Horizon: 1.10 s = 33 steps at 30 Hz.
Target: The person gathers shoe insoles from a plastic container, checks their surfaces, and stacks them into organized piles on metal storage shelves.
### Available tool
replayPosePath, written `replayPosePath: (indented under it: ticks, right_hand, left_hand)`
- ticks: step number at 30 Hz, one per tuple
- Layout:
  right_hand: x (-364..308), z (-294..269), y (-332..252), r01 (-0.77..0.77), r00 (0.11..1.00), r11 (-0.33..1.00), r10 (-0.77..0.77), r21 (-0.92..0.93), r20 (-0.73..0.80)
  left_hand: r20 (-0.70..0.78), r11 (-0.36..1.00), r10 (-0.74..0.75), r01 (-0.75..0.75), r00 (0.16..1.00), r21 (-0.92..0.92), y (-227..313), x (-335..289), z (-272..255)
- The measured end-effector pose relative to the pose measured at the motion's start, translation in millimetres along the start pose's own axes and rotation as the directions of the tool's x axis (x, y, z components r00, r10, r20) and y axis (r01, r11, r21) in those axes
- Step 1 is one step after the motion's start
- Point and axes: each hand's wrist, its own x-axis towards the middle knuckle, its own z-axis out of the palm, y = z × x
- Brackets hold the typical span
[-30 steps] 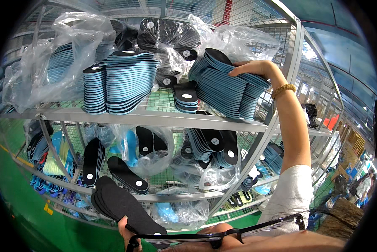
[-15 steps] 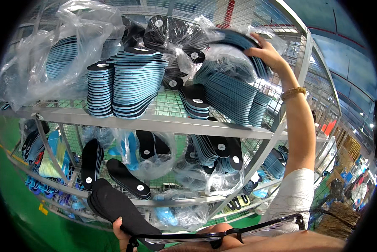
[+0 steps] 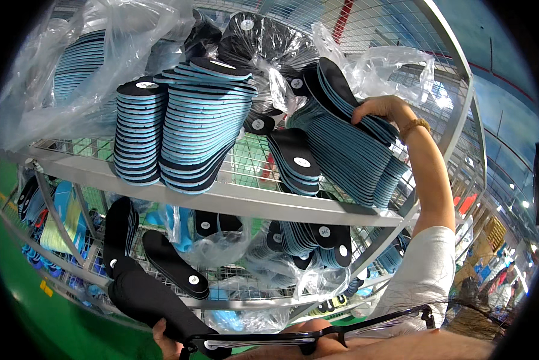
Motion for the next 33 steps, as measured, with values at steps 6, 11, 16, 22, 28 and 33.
replayPosePath:
  ticks: [6,11,16,22,28,33]
  right_hand:
    - [47.5,9.4,-12.7,0.152,0.784,0.826,-0.435,-0.542,-0.443]
    - [43.5,6.7,-18.0,0.086,0.950,0.828,-0.236,-0.554,-0.204]
    - [5.6,-19.3,-1.0,0.338,0.812,0.872,-0.460,-0.354,-0.359]
    - [-56.5,-29.3,22.2,0.222,0.972,0.969,-0.229,-0.103,-0.052]
    - [-53.1,-5.6,60.8,0.141,0.985,0.990,-0.139,-0.014,0.102]
    - [-48.7,3.6,57.8,0.308,0.932,0.932,-0.336,-0.190,-0.137]
  left_hand:
    - [0.005,1.000,0.030,-0.030,1.000,0.003,-9.0,-7.2,-0.6]
    - [0.027,0.995,0.100,-0.100,0.995,0.002,-6.7,-20.2,-7.1]
    - [0.030,0.989,0.147,-0.148,0.989,0.029,-4.1,-32.3,-13.6]
    - [-0.003,0.979,0.194,-0.193,0.981,0.066,-2.2,-41.4,-10.2]
    - [0.053,0.926,0.318,-0.322,0.947,0.199,1.1,-46.9,-6.3]
    - [0.137,0.969,0.186,-0.205,0.973,0.140,16.0,-53.0,8.9]
